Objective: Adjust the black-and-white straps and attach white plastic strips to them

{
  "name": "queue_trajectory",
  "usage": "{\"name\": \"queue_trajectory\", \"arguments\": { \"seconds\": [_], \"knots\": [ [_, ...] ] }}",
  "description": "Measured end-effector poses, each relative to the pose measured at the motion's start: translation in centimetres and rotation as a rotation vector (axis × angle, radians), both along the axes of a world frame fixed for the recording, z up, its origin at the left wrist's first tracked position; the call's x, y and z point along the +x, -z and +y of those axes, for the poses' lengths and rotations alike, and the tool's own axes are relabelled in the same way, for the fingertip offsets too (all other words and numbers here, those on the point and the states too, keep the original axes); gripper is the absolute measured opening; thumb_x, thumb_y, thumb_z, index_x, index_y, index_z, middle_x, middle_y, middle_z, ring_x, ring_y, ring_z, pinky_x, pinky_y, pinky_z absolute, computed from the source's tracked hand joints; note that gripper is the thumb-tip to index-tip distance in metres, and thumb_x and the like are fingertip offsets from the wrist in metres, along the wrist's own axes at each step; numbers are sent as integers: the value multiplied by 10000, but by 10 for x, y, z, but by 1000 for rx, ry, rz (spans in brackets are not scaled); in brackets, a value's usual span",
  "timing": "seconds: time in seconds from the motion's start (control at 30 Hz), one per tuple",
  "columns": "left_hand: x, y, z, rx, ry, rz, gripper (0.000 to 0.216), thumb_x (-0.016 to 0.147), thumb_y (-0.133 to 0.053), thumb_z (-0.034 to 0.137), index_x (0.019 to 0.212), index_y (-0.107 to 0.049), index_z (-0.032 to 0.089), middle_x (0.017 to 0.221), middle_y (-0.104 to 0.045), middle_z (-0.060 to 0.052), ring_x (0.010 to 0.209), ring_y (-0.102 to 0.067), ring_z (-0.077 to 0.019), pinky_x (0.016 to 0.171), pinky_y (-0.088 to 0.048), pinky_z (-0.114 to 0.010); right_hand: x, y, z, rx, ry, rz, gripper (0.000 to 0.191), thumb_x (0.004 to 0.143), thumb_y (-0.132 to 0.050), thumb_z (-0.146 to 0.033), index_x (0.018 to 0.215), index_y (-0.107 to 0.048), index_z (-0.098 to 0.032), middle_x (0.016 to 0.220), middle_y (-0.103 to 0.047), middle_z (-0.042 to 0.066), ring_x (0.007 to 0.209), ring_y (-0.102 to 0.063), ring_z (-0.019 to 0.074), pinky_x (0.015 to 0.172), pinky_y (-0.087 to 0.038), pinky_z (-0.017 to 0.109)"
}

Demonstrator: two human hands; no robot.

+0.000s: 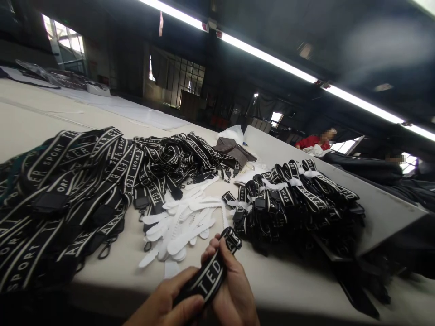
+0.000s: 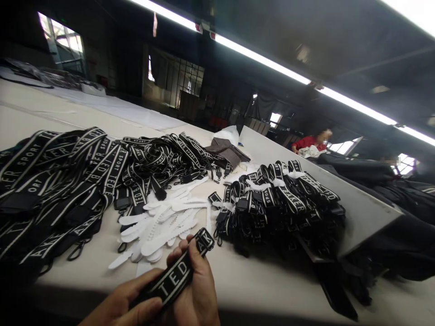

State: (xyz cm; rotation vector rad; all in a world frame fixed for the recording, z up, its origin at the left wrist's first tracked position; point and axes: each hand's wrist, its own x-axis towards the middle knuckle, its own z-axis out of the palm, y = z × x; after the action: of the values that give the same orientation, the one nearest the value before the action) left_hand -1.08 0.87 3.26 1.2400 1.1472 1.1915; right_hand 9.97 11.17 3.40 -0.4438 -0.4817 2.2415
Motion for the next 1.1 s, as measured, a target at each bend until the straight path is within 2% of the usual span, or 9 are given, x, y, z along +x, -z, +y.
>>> {"name": "queue_trajectory", "arguments": {
  "seconds": [0.07,0.13,0.27,0.33,0.43,0.63,0.83,0.97,1.1],
  "knots": [
    [-28,-18,20,12,47,22,410,921,-578,567,1066,-590,183,750,-612,-46,559,-550,-121,482,-446,-184,-2,-13,25,98,-21,1,456,671,-902,-419,1005,-672,-210,1040,-706,45,980,-678,164,954,-554,298],
    [-62,-44,47,101,-103,65,410,914,-621,523,1103,-561,164,758,-619,-50,558,-559,-120,457,-432,-167,-9,-19,56,349,70,-44,503,701,-873,-449,1090,-674,-200,1157,-697,82,1119,-646,212,1034,-509,361],
    [-128,-94,109,424,-403,-147,207,927,-636,312,1032,-542,161,877,-640,-74,620,-584,-125,506,-504,-185,-47,-9,126,983,312,-536,267,836,-725,-395,985,-717,-173,1020,-726,84,983,-672,225,898,-532,371],
    [-153,-104,131,452,-450,-362,72,952,-560,201,949,-513,147,879,-621,-73,630,-581,-108,522,-503,-161,-78,-1,158,1260,309,-794,138,867,-651,-277,906,-730,-170,969,-724,67,923,-665,207,824,-529,334],
    [-177,-96,139,340,-452,-512,80,970,-487,152,896,-499,123,814,-591,-70,574,-550,-84,497,-483,-135,-130,2,198,1506,225,-985,140,861,-610,-158,907,-740,-184,969,-721,37,844,-650,168,801,-513,290],
    [-194,-71,127,192,-490,-515,103,963,-537,197,925,-532,101,763,-585,-78,550,-540,-96,476,-485,-155,-205,-13,246,1663,-34,-1127,164,664,-843,-112,773,-770,-211,909,-711,17,852,-638,175,844,-468,273],
    [-187,-68,132,187,-422,-453,163,918,-633,257,912,-530,130,735,-586,-48,543,-532,-95,482,-491,-154,-215,-16,248,1691,-168,-1320,130,678,-848,-146,732,-736,-185,741,-665,19,730,-588,175,683,-419,268],
    [-185,-66,132,228,-438,-371,369,775,-806,361,890,-533,141,814,-620,-51,576,-556,-105,486,-502,-161,-207,-18,234,1709,-130,-1355,164,709,-825,-153,660,-670,-178,734,-653,14,727,-574,177,661,-391,273],
    [-189,-68,132,233,-471,-358,470,693,-870,398,916,-543,144,809,-634,-57,589,-563,-114,484,-503,-165,-179,-33,208,1731,133,-1290,90,878,-682,-179,810,-622,-178,950,-670,42,931,-568,192,840,-411,309]
  ]
}}
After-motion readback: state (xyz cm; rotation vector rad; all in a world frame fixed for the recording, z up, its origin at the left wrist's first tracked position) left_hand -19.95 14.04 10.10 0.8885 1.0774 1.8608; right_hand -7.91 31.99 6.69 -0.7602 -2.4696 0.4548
